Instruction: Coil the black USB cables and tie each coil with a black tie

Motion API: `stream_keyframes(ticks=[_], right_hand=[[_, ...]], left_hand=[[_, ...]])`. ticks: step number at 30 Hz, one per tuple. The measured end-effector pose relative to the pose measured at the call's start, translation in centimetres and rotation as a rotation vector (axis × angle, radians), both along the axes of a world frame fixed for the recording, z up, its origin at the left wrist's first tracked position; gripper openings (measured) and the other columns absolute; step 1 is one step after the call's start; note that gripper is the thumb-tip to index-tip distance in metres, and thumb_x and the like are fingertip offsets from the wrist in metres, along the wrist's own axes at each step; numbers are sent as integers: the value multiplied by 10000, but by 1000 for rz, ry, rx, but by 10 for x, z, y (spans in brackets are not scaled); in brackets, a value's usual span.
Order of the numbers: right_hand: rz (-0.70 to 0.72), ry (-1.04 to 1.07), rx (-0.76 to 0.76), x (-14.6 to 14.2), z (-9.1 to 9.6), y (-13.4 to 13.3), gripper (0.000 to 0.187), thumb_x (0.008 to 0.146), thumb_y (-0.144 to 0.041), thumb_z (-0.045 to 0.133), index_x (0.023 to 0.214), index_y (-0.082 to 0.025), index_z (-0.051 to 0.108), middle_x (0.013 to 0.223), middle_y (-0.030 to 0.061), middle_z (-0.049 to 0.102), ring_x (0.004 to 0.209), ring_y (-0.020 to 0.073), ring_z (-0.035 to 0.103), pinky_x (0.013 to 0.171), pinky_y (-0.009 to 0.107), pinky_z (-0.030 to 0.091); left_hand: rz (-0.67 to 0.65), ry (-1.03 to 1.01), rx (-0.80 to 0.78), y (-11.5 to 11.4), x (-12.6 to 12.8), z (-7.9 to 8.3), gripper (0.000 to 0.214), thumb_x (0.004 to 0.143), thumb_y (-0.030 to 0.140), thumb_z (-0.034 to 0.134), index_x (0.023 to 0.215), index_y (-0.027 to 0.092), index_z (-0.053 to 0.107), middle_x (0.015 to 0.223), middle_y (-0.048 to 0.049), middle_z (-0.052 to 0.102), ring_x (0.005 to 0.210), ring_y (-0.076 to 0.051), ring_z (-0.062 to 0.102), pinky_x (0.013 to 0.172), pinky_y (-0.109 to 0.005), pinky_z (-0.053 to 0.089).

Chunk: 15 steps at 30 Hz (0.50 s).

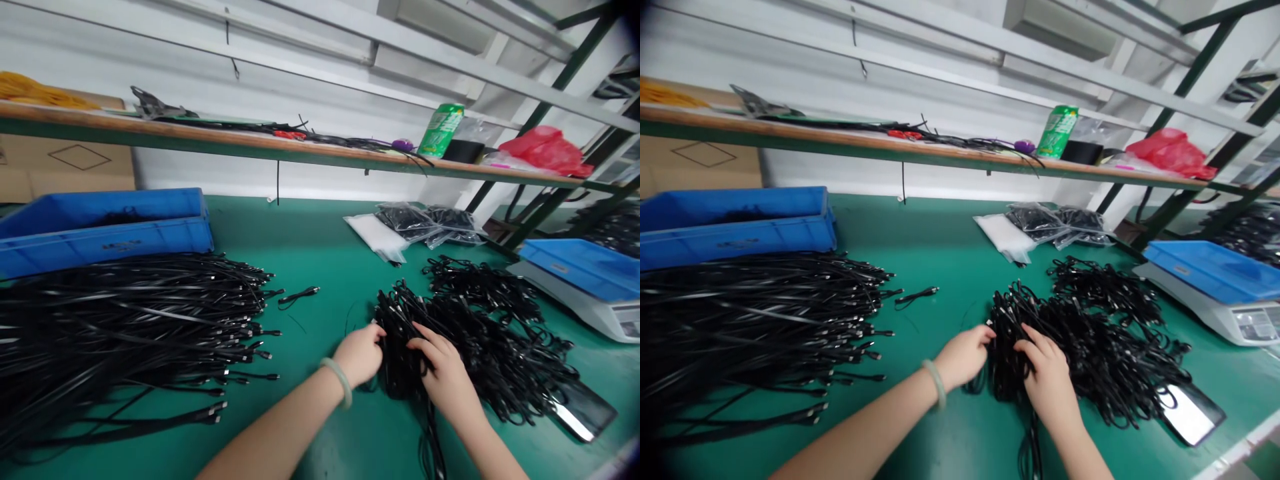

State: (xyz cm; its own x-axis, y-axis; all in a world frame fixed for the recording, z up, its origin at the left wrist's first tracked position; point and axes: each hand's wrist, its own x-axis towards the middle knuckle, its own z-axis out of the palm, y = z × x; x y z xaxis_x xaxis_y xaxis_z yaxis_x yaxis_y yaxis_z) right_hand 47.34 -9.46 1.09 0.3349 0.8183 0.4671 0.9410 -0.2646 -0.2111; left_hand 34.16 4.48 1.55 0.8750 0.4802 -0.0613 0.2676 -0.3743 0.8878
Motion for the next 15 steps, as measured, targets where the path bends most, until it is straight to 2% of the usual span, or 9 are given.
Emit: stream_keyframes(ticks=[2, 4, 8, 10, 12, 15], right_hand=[[6, 15, 37, -1, -5, 1, 337, 667, -40, 386, 870, -206, 598, 1223, 81, 525, 1101, 252, 482, 899, 452, 411], [16, 22, 58, -4, -8, 2, 337, 671, -39, 386, 873, -212, 594, 1223, 77, 524, 1094, 254, 484, 898, 461, 406], [15, 18, 87, -7, -10, 4, 334, 674, -37, 385, 862, -214, 598, 1213, 78, 535, 1088, 259, 488, 890, 466, 407], [10, 16, 96, -8, -11, 4, 331, 672, -40, 387, 854, -211, 605, 1206, 79, 544, 1078, 260, 498, 884, 462, 413], [11, 13, 97, -7, -12, 3, 332, 670, -41, 389, 852, -211, 608, 1203, 77, 549, 1069, 258, 506, 879, 454, 419], [11, -2, 99, -5, -15, 2, 348, 658, -39, 387, 865, -214, 605, 1214, 71, 540, 1061, 253, 512, 870, 444, 427]], left_hand=[[11, 21, 138, 21, -5, -4, 406, 780, 71, 379, 1130, 209, 531, 1159, -96, 564, 1045, -235, 547, 916, -367, 400], [14, 42, 274, 37, -7, -10, 428, 763, 52, 412, 1156, 195, 502, 1243, -122, 488, 1132, -261, 482, 955, -403, 354], [-63, 67, 498, 48, 3, -24, 668, 724, 136, 565, 1337, 211, 309, 1460, -112, 249, 1347, -286, 157, 1077, -486, 81], [-135, 95, 567, 50, 11, -30, 641, 758, 204, 549, 1351, 210, 306, 1464, -96, 273, 1350, -261, 171, 1085, -490, 30], [-173, 136, 617, 52, 13, -34, 536, 815, 264, 471, 1334, 191, 357, 1435, -99, 341, 1329, -246, 249, 1087, -479, 79], [-128, 208, 688, 61, -3, -35, 495, 852, 291, 386, 1325, 143, 386, 1418, -128, 359, 1313, -260, 289, 1078, -486, 140]])
